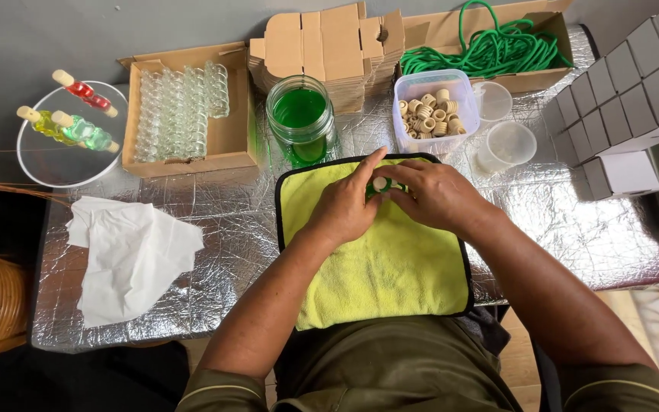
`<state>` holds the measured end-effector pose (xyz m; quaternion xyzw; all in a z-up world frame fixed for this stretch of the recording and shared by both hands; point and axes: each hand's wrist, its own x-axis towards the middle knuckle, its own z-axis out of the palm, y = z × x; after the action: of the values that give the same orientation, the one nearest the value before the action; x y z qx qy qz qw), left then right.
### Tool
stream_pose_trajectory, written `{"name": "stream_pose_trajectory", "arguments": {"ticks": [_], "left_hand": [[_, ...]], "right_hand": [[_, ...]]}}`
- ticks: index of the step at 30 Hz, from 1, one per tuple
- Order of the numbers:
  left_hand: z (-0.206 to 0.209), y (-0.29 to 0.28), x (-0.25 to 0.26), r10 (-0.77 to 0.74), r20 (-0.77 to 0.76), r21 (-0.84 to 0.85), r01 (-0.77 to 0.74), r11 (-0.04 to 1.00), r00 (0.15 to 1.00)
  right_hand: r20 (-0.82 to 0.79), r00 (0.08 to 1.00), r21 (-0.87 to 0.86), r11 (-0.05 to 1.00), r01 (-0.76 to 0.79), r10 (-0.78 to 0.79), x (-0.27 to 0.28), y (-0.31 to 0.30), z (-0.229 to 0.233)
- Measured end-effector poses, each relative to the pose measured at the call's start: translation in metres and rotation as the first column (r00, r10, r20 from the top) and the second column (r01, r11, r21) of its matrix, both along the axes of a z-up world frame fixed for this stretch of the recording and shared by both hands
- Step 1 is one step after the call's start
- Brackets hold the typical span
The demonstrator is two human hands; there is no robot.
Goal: The person assembles a small decorative bottle by attaching a wooden stopper to a green cord, then places the bottle into a small cardboard box. The person folds the box flaps and closes it, then sets the box aside. The person then wipes the work surface with a yellow cloth.
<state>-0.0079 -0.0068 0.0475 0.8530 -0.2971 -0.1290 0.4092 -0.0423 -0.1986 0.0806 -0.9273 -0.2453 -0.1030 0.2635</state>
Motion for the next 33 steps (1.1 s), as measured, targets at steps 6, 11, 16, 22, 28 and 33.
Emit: {"name": "stream_pose_trajectory", "arguments": {"ticks": [6,11,16,22,28,33], "left_hand": [[-0.004,0.001,0.001,0.018,0.040,0.040,-0.020,0.999,0.999],[0.018,0.007,-0.006,0.108,0.051,-0.023,-0.107,0.994,0.993],[0.005,0.019,-0.010,0.229,0.038,-0.022,-0.228,0.973,0.973],[0.006,0.022,-0.014,0.032,0.123,0.274,-0.064,0.960,0.992],[0.016,0.023,-0.014,-0.137,0.192,0.463,0.033,0.886,0.972],[0.032,0.030,-0.010,-0.209,0.095,0.457,0.144,0.878,0.973]], "right_hand": [[-0.007,1.000,-0.291,0.956,-0.018,0.016,0.007,0.002,0.002],[0.023,0.999,-0.438,0.898,-0.027,0.042,0.017,0.011,0.020],[0.158,0.987,-0.525,0.849,0.052,0.037,0.037,0.005,0.021],[0.373,0.928,-0.500,0.839,0.214,-0.015,0.086,-0.011,-0.032],[0.244,0.963,-0.600,0.763,0.240,-0.111,0.098,-0.003,-0.030],[0.234,0.963,-0.578,0.777,0.251,-0.137,0.098,-0.001,-0.026]]}}
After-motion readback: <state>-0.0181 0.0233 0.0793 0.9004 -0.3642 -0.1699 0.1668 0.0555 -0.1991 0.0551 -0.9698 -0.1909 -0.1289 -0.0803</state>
